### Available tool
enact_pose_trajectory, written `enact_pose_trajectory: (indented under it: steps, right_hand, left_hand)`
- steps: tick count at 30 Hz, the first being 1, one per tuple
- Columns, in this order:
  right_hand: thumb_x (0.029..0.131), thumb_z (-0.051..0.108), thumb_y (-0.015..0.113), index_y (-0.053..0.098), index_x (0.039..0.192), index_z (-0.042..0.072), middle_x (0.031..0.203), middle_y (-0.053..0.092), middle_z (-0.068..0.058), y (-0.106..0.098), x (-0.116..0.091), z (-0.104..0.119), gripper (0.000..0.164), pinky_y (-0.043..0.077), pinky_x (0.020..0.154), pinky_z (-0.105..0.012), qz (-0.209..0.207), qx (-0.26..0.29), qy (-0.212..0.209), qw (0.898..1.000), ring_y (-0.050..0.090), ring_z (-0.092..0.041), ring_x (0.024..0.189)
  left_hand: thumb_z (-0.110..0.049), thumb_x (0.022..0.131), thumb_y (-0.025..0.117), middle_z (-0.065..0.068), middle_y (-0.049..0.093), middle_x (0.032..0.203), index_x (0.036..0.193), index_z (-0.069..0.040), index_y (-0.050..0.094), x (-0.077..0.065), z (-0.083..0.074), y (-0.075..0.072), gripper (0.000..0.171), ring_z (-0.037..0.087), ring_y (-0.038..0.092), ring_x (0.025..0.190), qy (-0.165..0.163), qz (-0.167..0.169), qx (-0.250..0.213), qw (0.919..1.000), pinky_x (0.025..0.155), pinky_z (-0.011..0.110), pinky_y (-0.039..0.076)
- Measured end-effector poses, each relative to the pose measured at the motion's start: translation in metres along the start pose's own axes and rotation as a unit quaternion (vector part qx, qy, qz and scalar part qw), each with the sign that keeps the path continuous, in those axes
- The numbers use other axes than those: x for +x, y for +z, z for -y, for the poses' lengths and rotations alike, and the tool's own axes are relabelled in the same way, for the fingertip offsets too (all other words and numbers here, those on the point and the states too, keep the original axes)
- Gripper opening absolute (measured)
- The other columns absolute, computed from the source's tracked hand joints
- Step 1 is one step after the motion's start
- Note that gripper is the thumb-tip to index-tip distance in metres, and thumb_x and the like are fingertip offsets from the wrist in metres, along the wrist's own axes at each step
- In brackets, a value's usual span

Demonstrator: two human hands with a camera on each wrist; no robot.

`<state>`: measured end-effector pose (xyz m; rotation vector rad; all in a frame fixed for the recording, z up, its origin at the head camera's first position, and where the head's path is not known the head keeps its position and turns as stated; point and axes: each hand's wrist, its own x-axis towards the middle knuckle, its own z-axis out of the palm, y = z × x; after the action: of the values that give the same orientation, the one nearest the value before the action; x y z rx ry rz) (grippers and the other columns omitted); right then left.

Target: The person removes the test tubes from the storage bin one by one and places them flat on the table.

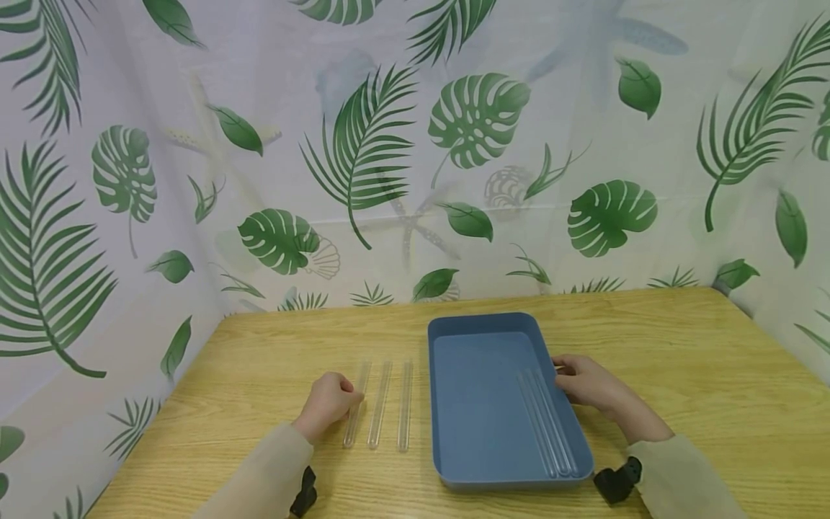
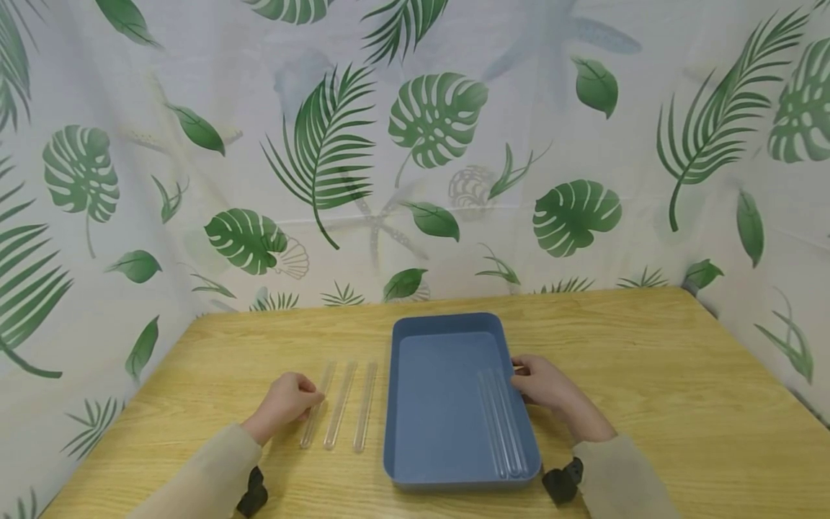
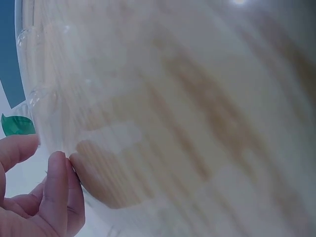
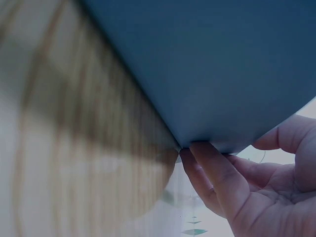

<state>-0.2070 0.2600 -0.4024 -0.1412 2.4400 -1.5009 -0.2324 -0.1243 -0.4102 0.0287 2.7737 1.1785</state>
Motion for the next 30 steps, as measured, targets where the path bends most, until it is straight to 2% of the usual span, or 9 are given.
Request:
enact_pose_trajectory:
  steps: [13, 23, 30]
  right_hand:
    - [0.090, 0.004, 0.041, 0.023, 0.128, -0.019, 0.119, 0.040, -0.035, 0.000, 0.000, 0.000, 0.049, 0.047, 0.078, -0.041, 0.000, 0.003, 0.001, 1.000, 0.050, -0.037, 0.102]
    - [0.090, 0.003, 0.038, 0.022, 0.129, -0.019, 0.121, 0.038, -0.036, -0.002, 0.000, 0.000, 0.047, 0.047, 0.078, -0.040, 0.007, 0.006, -0.005, 1.000, 0.049, -0.037, 0.103]
    - [0.090, 0.003, 0.038, 0.021, 0.129, -0.019, 0.120, 0.039, -0.035, -0.002, 0.000, 0.000, 0.047, 0.047, 0.079, -0.041, 0.007, 0.006, -0.003, 1.000, 0.050, -0.036, 0.103]
  left_hand:
    - [-0.008, 0.081, 0.061, 0.005, 0.049, 0.055, 0.078, 0.001, 0.052, 0.001, 0.001, -0.001, 0.013, 0.012, 0.042, 0.047, -0.008, 0.003, 0.001, 1.0000, 0.045, 0.023, 0.037]
    - [-0.010, 0.083, 0.060, 0.012, 0.055, 0.082, 0.088, 0.007, 0.055, 0.000, -0.008, -0.011, 0.019, 0.020, 0.050, 0.070, 0.009, -0.029, -0.009, 0.9995, 0.062, 0.032, 0.045]
    - [-0.012, 0.084, 0.059, 0.010, 0.056, 0.081, 0.089, 0.005, 0.056, -0.002, -0.019, -0.010, 0.018, 0.018, 0.053, 0.069, 0.015, -0.028, -0.027, 0.9991, 0.058, 0.030, 0.046]
